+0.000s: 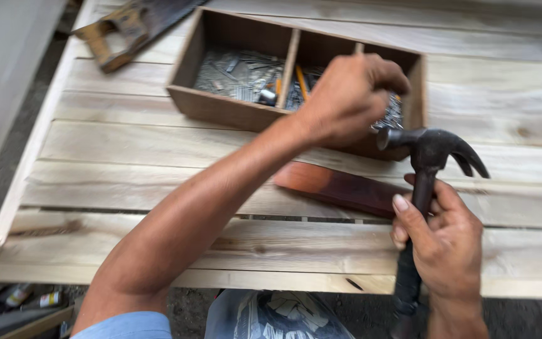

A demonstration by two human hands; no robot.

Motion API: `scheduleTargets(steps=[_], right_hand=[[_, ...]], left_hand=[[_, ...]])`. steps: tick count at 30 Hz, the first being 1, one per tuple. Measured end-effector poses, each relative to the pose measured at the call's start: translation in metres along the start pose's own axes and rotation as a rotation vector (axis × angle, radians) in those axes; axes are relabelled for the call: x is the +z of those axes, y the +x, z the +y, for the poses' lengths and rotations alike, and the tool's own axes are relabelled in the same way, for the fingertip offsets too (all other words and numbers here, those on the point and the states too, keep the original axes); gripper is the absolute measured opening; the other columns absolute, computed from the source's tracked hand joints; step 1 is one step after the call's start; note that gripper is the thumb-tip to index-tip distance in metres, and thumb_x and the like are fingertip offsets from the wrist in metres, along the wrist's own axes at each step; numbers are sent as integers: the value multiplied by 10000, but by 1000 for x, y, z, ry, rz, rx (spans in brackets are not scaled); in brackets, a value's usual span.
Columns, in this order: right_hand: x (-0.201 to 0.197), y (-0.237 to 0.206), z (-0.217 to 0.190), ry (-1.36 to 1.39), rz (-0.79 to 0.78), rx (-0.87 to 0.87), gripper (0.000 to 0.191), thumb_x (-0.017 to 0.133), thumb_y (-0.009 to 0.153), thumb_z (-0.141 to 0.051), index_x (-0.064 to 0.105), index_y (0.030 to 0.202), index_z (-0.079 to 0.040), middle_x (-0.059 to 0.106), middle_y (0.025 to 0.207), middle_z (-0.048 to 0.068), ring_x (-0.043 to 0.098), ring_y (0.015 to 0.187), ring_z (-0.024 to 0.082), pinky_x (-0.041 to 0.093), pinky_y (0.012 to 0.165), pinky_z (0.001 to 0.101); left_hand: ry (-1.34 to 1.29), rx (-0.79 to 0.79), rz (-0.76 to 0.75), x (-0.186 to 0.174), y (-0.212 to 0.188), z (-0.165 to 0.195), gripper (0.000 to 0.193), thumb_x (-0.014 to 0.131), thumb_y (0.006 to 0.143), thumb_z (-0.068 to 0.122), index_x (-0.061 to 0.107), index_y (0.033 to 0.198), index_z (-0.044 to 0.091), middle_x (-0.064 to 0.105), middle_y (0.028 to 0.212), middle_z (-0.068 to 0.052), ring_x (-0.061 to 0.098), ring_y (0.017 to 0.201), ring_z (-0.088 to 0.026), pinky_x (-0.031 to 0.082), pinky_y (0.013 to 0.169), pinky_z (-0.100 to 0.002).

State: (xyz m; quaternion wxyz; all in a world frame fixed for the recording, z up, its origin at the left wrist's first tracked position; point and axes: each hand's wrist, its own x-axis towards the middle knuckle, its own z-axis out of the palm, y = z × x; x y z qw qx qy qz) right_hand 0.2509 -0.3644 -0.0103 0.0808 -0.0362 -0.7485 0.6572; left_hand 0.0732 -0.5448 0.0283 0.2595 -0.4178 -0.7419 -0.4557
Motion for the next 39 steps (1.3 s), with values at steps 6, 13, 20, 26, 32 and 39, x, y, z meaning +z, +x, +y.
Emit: scheduleTargets(steps=[6, 13, 20, 26, 32, 39], right_hand=[[28, 12, -45, -636, -289, 42, 345, 798, 873, -194, 708, 1152, -12, 660, 688, 120, 595, 479, 146, 425, 398, 299], [130, 50, -91, -987, -638, -86, 427, 771, 883, -421, 738, 1106, -58, 720, 706, 105, 638, 495, 185, 498, 482, 354], [255, 54, -120, -930, -804, -293, 439, 730, 859, -367, 722, 1198, -89, 785, 897, 131, 733, 679, 189, 601, 667, 399], [323, 59, -118, -939, -813, -364, 461, 719, 908, -339, 680, 1286, -78, 772, 851, 176, 741, 652, 263, 598, 580, 402], [351, 66, -111, -853, -858, -469, 437, 742, 902, -303, 690, 1255, -50, 759, 791, 176, 743, 640, 250, 605, 601, 382], [361, 71, -107, -836, -801, -603, 367, 757, 943, -253, 696, 1209, -8, 737, 765, 192, 728, 618, 254, 592, 551, 367]], left_hand=[[65, -257, 166, -97, -96, 59, 121, 606, 1018, 11, 604, 1134, 44, 708, 981, -105, 726, 874, -206, 600, 794, -322], [218, -629, 650, -234, -208, 51, 57, 576, 1050, -36, 592, 1095, -6, 754, 1007, -93, 769, 953, -171, 654, 877, -301], [826, -997, 706, -263, -262, 7, 128, 709, 885, 72, 746, 995, 16, 783, 922, -133, 721, 922, -324, 398, 934, -573], [854, -1117, 564, -274, -257, -15, 199, 575, 917, -3, 731, 1040, -17, 737, 899, -203, 724, 860, -341, 541, 822, -458], [854, -1061, 651, -273, -254, -19, 193, 564, 948, 32, 722, 1036, -35, 737, 851, -189, 727, 806, -310, 553, 766, -442], [898, -1202, 564, -272, -253, -19, 183, 581, 942, 72, 730, 972, -29, 725, 820, -173, 729, 781, -285, 550, 751, -445]])
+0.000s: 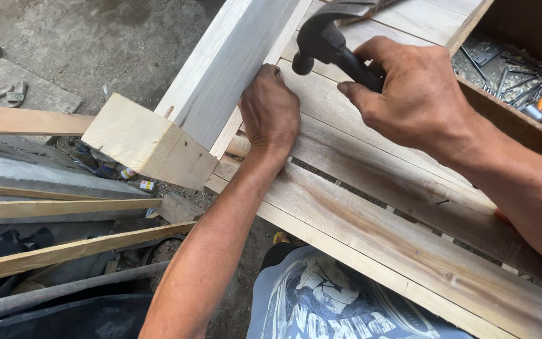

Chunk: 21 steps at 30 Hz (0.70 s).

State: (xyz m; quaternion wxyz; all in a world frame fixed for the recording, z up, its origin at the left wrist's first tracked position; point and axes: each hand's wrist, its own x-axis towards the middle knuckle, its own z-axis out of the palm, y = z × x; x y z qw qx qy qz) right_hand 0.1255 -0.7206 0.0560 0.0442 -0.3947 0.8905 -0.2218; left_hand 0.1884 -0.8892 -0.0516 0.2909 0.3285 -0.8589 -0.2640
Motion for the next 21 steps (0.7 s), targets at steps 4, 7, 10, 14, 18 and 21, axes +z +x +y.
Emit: scheduleTargets(steps=[4, 7, 10, 14, 18, 21], right_hand=[[1, 5, 3, -4, 143, -208, 327, 777, 956, -189, 700, 1177, 39, 734, 824, 201, 728, 643, 250, 585, 573, 346], [11, 8, 8, -1, 154, -264, 275, 771, 973, -165, 699, 1142, 39, 728, 810, 184, 729, 653, 250, 584, 574, 355], [23, 10, 12, -2, 161, -304, 263, 775, 974, -158, 691, 1122, 44, 722, 806, 181, 725, 663, 262, 575, 566, 372], [32, 15, 5, -43, 138, -329, 253, 796, 955, -148, 691, 1084, 43, 711, 807, 202, 708, 700, 302, 560, 609, 415], [19, 16, -10, -30, 85, -235, 270, 762, 964, -157, 684, 1154, 18, 726, 860, 199, 721, 699, 286, 574, 584, 395], [10, 7, -13, 18, 153, -318, 276, 716, 981, -109, 663, 1217, 22, 725, 935, 206, 726, 764, 289, 586, 634, 390]], left_hand=[[-7, 39, 45, 3, 1, -3, 176, 586, 955, 83, 728, 949, -21, 720, 763, -152, 721, 714, -265, 550, 723, -433], [-50, 29, 28, 5, -1, -7, 174, 579, 972, 79, 724, 946, -13, 712, 722, -138, 715, 655, -251, 558, 658, -401], [-37, 76, 60, 7, -2, -11, 150, 600, 956, 64, 728, 932, -9, 711, 703, -132, 709, 632, -251, 550, 616, -397], [3, 141, 116, 7, 0, -13, 111, 629, 910, 51, 728, 907, 1, 724, 740, -135, 721, 670, -246, 562, 634, -400], [1, 55, 25, 7, 1, -12, 129, 629, 933, 68, 720, 908, -21, 717, 705, -148, 723, 641, -233, 563, 624, -394], [-16, 58, 48, 8, 1, -12, 147, 627, 943, 76, 709, 910, -42, 718, 710, -162, 726, 642, -232, 564, 611, -387]])
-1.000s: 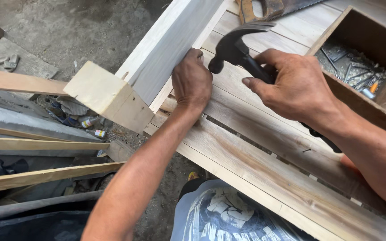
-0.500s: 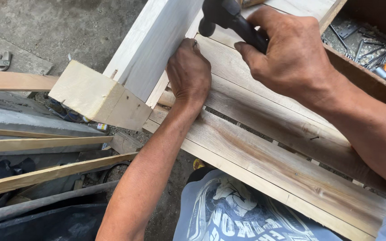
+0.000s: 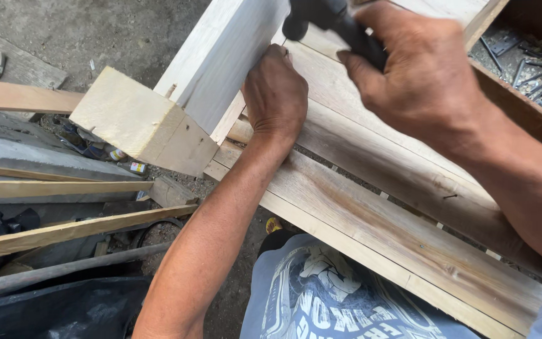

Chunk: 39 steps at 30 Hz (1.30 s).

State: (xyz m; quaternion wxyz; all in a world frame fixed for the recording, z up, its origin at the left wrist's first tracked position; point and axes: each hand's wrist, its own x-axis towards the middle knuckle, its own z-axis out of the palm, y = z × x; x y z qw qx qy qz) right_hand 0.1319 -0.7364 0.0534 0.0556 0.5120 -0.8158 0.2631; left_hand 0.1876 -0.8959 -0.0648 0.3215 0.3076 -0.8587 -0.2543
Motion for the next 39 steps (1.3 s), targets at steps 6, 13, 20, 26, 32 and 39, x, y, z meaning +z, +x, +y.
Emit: scheduleTargets(steps=[6, 13, 20, 26, 32, 39], right_hand=[[17, 1, 6, -67, 19, -68, 230, 771, 1020, -117, 676, 1185, 10, 718, 867, 203, 715, 734, 299, 581, 623, 407], [-12, -3, 0, -31, 158, -198, 171, 733, 1068, -76, 667, 1198, 14, 714, 889, 181, 710, 721, 266, 579, 594, 367], [8, 4, -4, -12, 64, -95, 184, 787, 991, -106, 667, 1074, 6, 700, 865, 173, 681, 734, 307, 558, 644, 423], [-17, -6, -5, -138, 234, -270, 144, 746, 1105, -80, 664, 1136, 34, 702, 877, 191, 679, 733, 306, 558, 651, 459], [30, -7, 12, 9, 74, -73, 229, 765, 979, -109, 648, 1105, 42, 684, 846, 225, 673, 715, 400, 538, 612, 484], [6, -30, 10, 5, 62, 41, 318, 768, 985, -176, 658, 1177, 52, 699, 810, 230, 722, 690, 347, 566, 597, 430]], left_hand=[[23, -1, -16, 0, 1, -1, 155, 606, 956, 81, 713, 949, -31, 735, 771, -167, 738, 702, -239, 565, 655, -392], [-52, -19, -25, 0, -1, -1, 186, 584, 970, 103, 706, 943, -34, 739, 772, -163, 737, 692, -241, 575, 672, -385], [11, 54, 11, 0, -2, -1, 147, 598, 931, 67, 722, 928, -13, 739, 819, -172, 725, 767, -276, 558, 727, -430], [-67, -27, -63, -2, -3, 0, 190, 562, 991, 97, 697, 940, -27, 723, 792, -152, 728, 730, -265, 559, 738, -410], [-9, 170, 137, -5, -3, 0, 120, 630, 870, 50, 714, 887, -35, 724, 878, -202, 721, 827, -342, 541, 761, -465], [71, 139, 34, -15, -13, 8, 348, 707, 868, 140, 651, 1135, -77, 698, 1062, -256, 669, 1048, -394, 493, 946, -515]])
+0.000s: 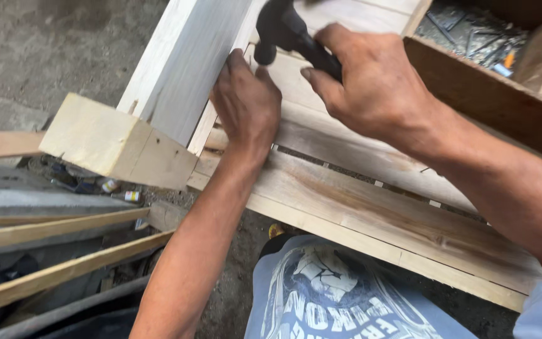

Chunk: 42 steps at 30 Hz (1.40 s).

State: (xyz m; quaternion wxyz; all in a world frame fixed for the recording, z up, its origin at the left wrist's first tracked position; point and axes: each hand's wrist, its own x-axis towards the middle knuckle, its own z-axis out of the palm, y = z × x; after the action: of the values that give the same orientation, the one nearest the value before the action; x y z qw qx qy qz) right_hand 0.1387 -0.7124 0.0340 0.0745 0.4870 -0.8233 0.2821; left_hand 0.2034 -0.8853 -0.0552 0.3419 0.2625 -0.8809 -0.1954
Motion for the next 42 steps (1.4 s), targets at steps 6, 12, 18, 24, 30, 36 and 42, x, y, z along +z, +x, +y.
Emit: scheduleTargets(steps=[6, 12, 18, 24, 30, 36, 42], right_hand=[[-45, -56, -24, -55, -34, 196, 395, 771, 949, -224, 656, 1237, 21, 724, 765, 178, 731, 644, 265, 574, 545, 374], [-77, -141, -21, -99, 69, 290, 423, 765, 888, -242, 658, 1239, -32, 772, 912, 145, 756, 708, 218, 606, 593, 310], [-111, -204, -9, -156, 160, 463, 461, 811, 803, -206, 681, 1219, -58, 772, 925, 120, 759, 726, 187, 610, 625, 285], [-138, -271, 20, -174, 304, 549, 497, 836, 777, -147, 689, 1240, -39, 758, 934, 99, 743, 718, 151, 590, 623, 274], [-159, -316, 58, -178, 308, 500, 459, 799, 762, -52, 675, 1198, 22, 735, 908, 110, 719, 689, 159, 598, 588, 283], [-159, -334, 76, -184, 255, 441, 482, 780, 725, -18, 665, 1188, 56, 704, 875, 117, 705, 691, 200, 601, 601, 305], [-159, -334, 83, -178, 227, 494, 465, 828, 764, -108, 668, 1171, 49, 685, 880, 120, 701, 683, 218, 598, 593, 319]], left_hand=[[-137, 330, -42, -36, -48, 43, 548, 725, 912, 145, 500, 1359, -77, 630, 1239, -251, 608, 1191, -393, 438, 1077, -532], [-405, 487, -323, -60, -75, 90, 457, 684, 909, 60, 546, 1314, -98, 637, 1242, -262, 620, 1137, -396, 467, 1019, -490], [-423, 728, -629, -61, -57, 155, 358, 585, 811, -17, 647, 1163, -41, 686, 1078, -202, 633, 1024, -373, 486, 938, -473], [-600, 956, -679, -10, -60, 254, 119, 625, 854, 46, 701, 933, 1, 684, 891, -174, 633, 865, -367, 474, 818, -485], [-469, 1140, -864, 84, -67, 373, 179, 576, 797, 0, 704, 680, 42, 671, 691, -190, 642, 636, -348, 445, 807, -506], [-150, 1223, -813, 138, -95, 420, 230, 559, 766, -25, 707, 604, 47, 665, 585, -173, 639, 617, -324, 315, 964, -562], [-40, 1160, -1006, 147, -103, 418, 224, 551, 824, -27, 717, 704, 65, 687, 653, -154, 668, 654, -307, 320, 981, -537]])
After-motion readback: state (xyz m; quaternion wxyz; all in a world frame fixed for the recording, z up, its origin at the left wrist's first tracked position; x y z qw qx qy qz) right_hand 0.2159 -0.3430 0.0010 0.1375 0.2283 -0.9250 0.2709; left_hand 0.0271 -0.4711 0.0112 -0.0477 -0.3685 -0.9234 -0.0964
